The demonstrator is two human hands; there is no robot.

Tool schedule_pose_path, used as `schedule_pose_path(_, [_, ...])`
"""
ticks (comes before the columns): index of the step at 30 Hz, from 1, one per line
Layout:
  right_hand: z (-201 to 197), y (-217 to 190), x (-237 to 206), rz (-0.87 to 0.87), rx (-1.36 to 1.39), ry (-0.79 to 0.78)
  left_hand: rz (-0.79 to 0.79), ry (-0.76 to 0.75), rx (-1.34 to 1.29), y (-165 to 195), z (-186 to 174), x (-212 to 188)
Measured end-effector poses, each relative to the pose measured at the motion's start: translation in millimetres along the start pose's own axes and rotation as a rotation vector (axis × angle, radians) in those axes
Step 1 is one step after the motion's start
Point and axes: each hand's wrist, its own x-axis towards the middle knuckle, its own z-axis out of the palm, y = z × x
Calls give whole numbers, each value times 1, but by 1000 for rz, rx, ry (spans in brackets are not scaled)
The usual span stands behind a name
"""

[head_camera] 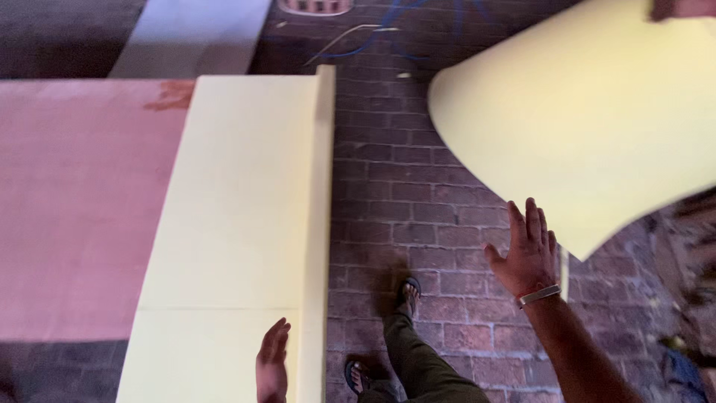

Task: The person carries large yellow foam sheets across the workshop floor and lays them on a work table. They align the sheets edge to edge, measure them with a tape measure against a wooden straightedge, and cut the foam along the straightedge with a long blade.

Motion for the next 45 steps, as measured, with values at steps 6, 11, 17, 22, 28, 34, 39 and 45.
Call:
schedule_pose_path(6, [-77, 175, -123, 499, 27, 30, 399, -422, 673, 90, 149, -33])
schedule_pose_path(11, [-75, 297, -290, 953, 252, 175, 556, -744, 763, 99, 276, -94])
schedule_pose_path(17, [-92, 479, -525, 1300, 292, 325, 502, -1181, 891, 59, 494, -284])
schedule_pose_path(22, [-109, 590, -649, 1472, 227, 444, 773, -1585, 839, 29, 642, -463])
schedule_pose_path(28, [-130, 683, -645, 1463, 334, 508, 592, -1601, 1178, -2, 753, -539])
schedule_pose_path(34, [-134, 742, -625, 1419, 295, 549, 342, -1791, 781, -52, 882, -531])
schedule_pose_path(39, [-156, 780, -652, 1686, 358, 524, 400, -1663, 821, -65, 1011, -587])
schedule_pose_path(45, [-178, 836, -692, 1806, 213, 677, 431, -1937, 951, -85, 1135, -709])
